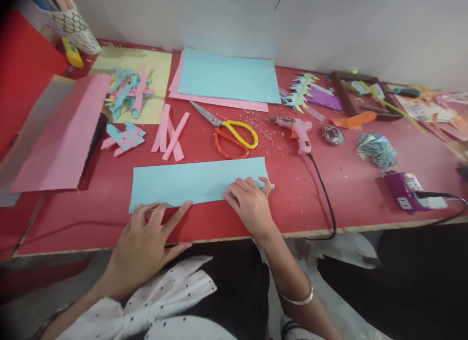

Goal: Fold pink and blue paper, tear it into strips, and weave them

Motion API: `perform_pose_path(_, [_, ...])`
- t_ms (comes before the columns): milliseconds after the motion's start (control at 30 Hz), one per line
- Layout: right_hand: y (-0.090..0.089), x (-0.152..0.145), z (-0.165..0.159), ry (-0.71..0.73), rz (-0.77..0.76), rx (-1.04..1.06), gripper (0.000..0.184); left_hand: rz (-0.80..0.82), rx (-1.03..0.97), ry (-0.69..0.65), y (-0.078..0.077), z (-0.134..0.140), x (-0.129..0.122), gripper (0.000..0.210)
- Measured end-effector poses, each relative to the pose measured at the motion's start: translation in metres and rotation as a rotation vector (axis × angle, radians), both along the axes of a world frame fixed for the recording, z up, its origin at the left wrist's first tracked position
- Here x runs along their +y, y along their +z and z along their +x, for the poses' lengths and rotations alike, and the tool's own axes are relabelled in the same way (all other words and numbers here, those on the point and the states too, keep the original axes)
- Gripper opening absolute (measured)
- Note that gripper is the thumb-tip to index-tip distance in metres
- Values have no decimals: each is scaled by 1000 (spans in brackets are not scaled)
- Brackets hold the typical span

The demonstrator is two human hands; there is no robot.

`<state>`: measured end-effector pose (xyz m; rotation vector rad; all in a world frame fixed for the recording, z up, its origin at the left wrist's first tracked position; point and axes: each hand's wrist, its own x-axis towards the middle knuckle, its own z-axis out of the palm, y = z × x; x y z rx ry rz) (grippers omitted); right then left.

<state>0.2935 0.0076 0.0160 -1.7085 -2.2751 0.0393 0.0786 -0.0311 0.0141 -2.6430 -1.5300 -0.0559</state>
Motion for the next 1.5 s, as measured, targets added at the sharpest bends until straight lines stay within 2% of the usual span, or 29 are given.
perform_pose_path(167, [2,1,-1,-10,-20,-32,31,79,-49,-70,-3,2,0,58])
perform_pose_path(300, [2,3,0,19,-25,-49,31,134,-94,-141,-7,14,-1,59])
perform_pose_path(500, [0,3,1,30,-15,-88,28,-33,-87,-45,-3,36,1,69])
perform_pose_path(667, [-2,3,2,27,-25,-43,27,-99,-63,14,1,43,1,71])
perform_pose_path(1067, [0,0,42,-34,-98,107,28,-94,-60,9,1,44,2,73])
perform_pose_path(1267, [0,2,44,-28,-105,98,29,-94,-40,12,2,45,1,70])
perform_pose_path(1500, [0,-1,39,-90,-60,71,32,-108,-49,12,3,44,2,68])
